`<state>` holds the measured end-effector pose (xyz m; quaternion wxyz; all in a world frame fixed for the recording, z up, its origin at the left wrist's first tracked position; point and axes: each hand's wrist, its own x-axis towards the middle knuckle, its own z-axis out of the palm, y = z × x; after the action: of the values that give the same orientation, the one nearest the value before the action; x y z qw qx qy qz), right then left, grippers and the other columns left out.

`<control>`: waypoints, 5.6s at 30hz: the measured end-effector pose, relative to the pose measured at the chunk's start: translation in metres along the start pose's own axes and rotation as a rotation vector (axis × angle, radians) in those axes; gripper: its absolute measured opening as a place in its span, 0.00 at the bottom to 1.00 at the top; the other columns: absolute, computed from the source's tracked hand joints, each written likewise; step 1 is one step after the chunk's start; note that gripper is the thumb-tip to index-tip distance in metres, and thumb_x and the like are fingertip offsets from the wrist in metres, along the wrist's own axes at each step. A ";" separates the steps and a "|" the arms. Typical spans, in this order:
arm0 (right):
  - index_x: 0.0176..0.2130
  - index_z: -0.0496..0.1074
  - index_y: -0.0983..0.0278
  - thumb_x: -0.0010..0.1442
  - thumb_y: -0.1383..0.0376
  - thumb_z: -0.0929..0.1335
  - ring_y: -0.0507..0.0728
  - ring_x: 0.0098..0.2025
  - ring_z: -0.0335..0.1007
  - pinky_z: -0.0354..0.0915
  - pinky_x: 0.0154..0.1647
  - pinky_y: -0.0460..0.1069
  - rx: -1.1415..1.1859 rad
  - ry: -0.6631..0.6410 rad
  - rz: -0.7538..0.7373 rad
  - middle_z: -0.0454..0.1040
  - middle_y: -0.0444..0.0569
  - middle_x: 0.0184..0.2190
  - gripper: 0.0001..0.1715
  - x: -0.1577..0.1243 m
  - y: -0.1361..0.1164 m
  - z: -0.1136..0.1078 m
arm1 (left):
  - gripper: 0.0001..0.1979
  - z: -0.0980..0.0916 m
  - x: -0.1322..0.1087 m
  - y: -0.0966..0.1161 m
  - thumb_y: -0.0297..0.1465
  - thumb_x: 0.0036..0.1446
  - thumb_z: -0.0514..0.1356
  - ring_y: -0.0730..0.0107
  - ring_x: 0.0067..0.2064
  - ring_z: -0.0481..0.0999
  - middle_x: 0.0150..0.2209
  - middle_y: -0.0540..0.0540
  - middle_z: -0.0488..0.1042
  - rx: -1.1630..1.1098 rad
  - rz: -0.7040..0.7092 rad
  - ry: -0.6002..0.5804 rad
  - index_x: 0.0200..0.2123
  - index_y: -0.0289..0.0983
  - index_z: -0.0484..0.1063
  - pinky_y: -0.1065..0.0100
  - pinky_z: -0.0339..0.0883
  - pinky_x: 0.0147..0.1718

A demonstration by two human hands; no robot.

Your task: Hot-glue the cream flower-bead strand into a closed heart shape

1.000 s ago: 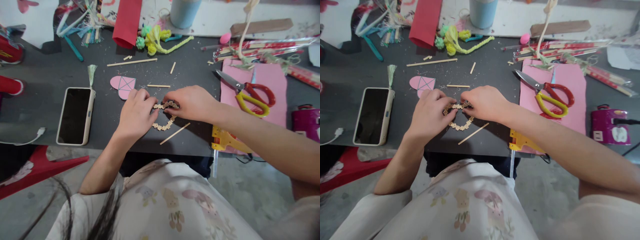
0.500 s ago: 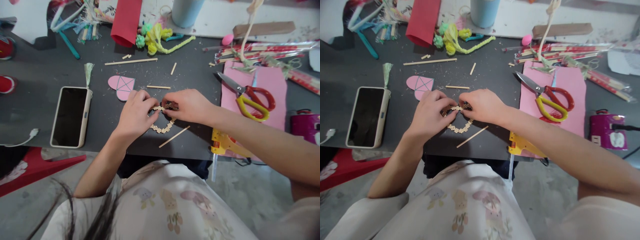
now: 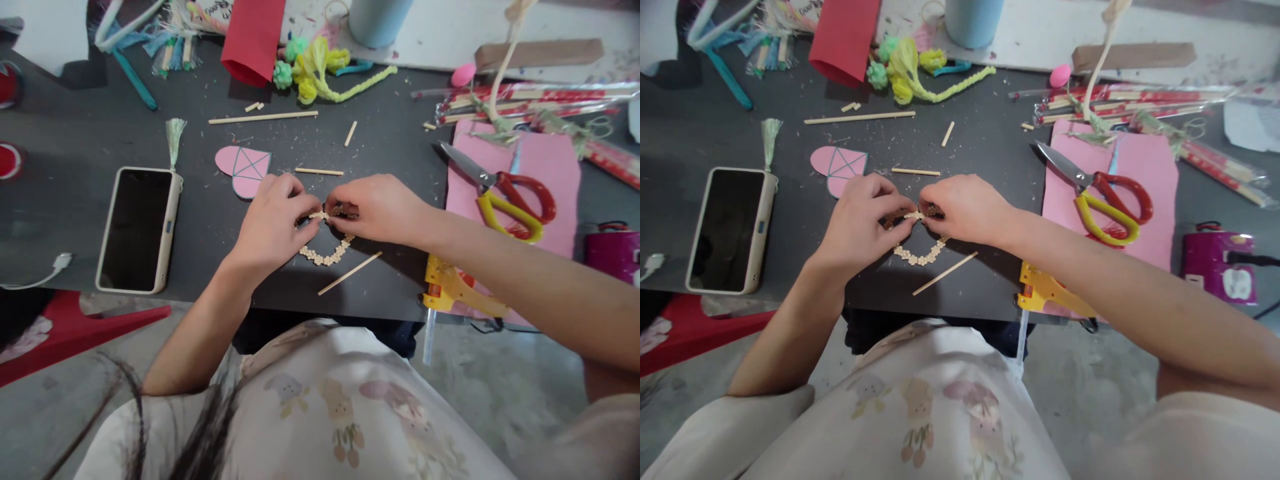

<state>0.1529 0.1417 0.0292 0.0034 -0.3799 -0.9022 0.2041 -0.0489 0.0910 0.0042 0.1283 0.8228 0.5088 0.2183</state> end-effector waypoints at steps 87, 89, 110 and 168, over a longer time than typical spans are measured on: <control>0.40 0.72 0.64 0.64 0.63 0.64 0.55 0.32 0.68 0.49 0.29 0.48 -0.044 -0.034 -0.016 0.75 0.47 0.30 0.10 -0.008 -0.004 0.009 | 0.05 0.011 -0.003 0.006 0.32 0.60 0.60 0.59 0.42 0.69 0.40 0.44 0.72 0.153 0.017 0.049 0.36 0.41 0.76 0.58 0.63 0.42; 0.40 0.72 0.64 0.64 0.63 0.64 0.55 0.32 0.68 0.49 0.29 0.48 -0.043 -0.037 -0.014 0.76 0.48 0.31 0.09 -0.008 -0.005 0.009 | 0.05 0.011 -0.003 0.006 0.32 0.60 0.60 0.59 0.42 0.69 0.40 0.44 0.72 0.152 0.009 0.049 0.36 0.41 0.76 0.57 0.63 0.42; 0.42 0.74 0.63 0.67 0.63 0.62 0.55 0.34 0.71 0.50 0.30 0.48 -0.050 -0.002 -0.027 0.79 0.48 0.34 0.12 -0.011 -0.003 0.012 | 0.05 0.009 -0.004 0.004 0.33 0.60 0.60 0.57 0.44 0.71 0.40 0.44 0.73 0.104 0.019 0.057 0.36 0.40 0.76 0.56 0.63 0.43; 0.44 0.73 0.64 0.68 0.62 0.61 0.56 0.33 0.73 0.49 0.30 0.49 -0.038 0.098 -0.021 0.80 0.49 0.36 0.14 -0.019 0.004 0.021 | 0.04 0.001 -0.001 0.008 0.32 0.60 0.63 0.54 0.56 0.70 0.53 0.47 0.74 0.000 0.024 0.088 0.32 0.44 0.76 0.48 0.64 0.54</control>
<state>0.1661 0.1233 0.0116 0.0425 -0.3798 -0.9087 0.1683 -0.0421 0.0868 0.0069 0.1031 0.8185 0.5039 0.2559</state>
